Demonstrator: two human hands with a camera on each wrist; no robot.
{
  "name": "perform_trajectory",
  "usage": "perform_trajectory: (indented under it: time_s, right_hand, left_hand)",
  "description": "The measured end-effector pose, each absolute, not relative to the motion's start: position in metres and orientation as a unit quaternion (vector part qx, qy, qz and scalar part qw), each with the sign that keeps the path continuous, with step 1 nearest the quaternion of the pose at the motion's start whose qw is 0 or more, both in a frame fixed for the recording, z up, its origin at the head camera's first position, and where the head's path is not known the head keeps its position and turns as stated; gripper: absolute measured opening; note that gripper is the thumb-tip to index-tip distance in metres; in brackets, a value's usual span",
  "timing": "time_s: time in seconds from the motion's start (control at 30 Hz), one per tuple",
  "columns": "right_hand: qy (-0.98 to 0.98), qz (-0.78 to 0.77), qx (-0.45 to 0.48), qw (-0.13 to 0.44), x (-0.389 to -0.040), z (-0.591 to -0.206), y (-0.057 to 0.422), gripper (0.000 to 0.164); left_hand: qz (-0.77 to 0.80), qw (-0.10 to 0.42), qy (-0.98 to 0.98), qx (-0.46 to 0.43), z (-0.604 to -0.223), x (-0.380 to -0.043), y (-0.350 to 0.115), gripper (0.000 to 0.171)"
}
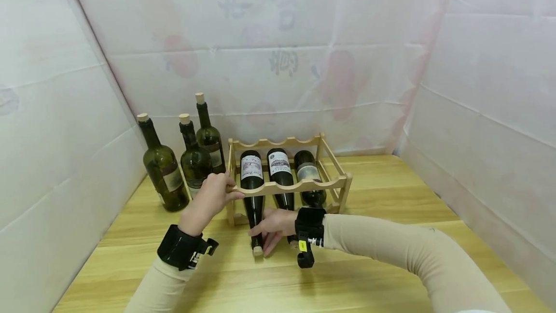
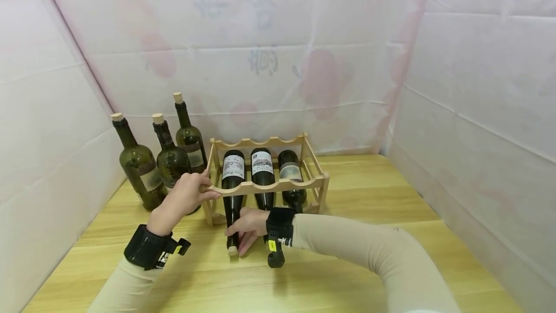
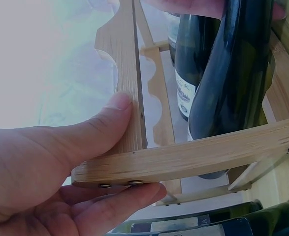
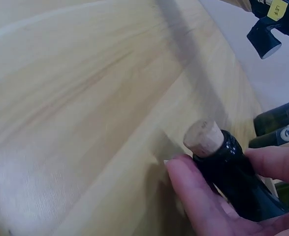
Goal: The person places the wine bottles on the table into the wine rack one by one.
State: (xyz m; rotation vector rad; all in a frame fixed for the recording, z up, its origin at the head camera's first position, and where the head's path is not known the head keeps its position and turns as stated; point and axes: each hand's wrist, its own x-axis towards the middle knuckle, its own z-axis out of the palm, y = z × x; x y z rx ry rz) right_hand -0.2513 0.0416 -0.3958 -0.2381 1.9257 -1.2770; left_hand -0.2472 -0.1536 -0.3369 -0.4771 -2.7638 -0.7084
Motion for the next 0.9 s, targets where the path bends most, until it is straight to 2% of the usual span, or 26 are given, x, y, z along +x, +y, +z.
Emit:
perform_trajectory:
  time_s: [0.2,0.43,0.6,0.7,0.9]
  right_hand:
    - [0.785,-0.455,-0.142,0.395,-0.254,-0.383,0.053,0.035]
    - [0.857,-0.305,-0.269,0.316,-0.244,-0.342,0.063,0.024]
    - [0.847,-0.295,-0.323,0.303,-0.239,-0.295,0.058,0.018]
    - [0.847,-0.294,-0.348,0.272,-0.243,-0.269,0.051,0.015]
    - [0.857,-0.301,-0.372,0.191,-0.264,-0.233,0.039,0.018]
  left_hand:
    - [-0.244,0.125,-0.947,-0.167,-0.336,-0.249,-0.153,0.016]
    - [-0.249,0.12,-0.947,-0.161,-0.337,-0.246,-0.155,0.017]
    - [-0.247,0.125,-0.947,-0.163,-0.336,-0.242,-0.158,0.017]
    - [-0.248,0.128,-0.946,-0.166,-0.337,-0.241,-0.159,0.019]
    - [-0.253,0.126,-0.943,-0.175,-0.339,-0.242,-0.16,0.016]
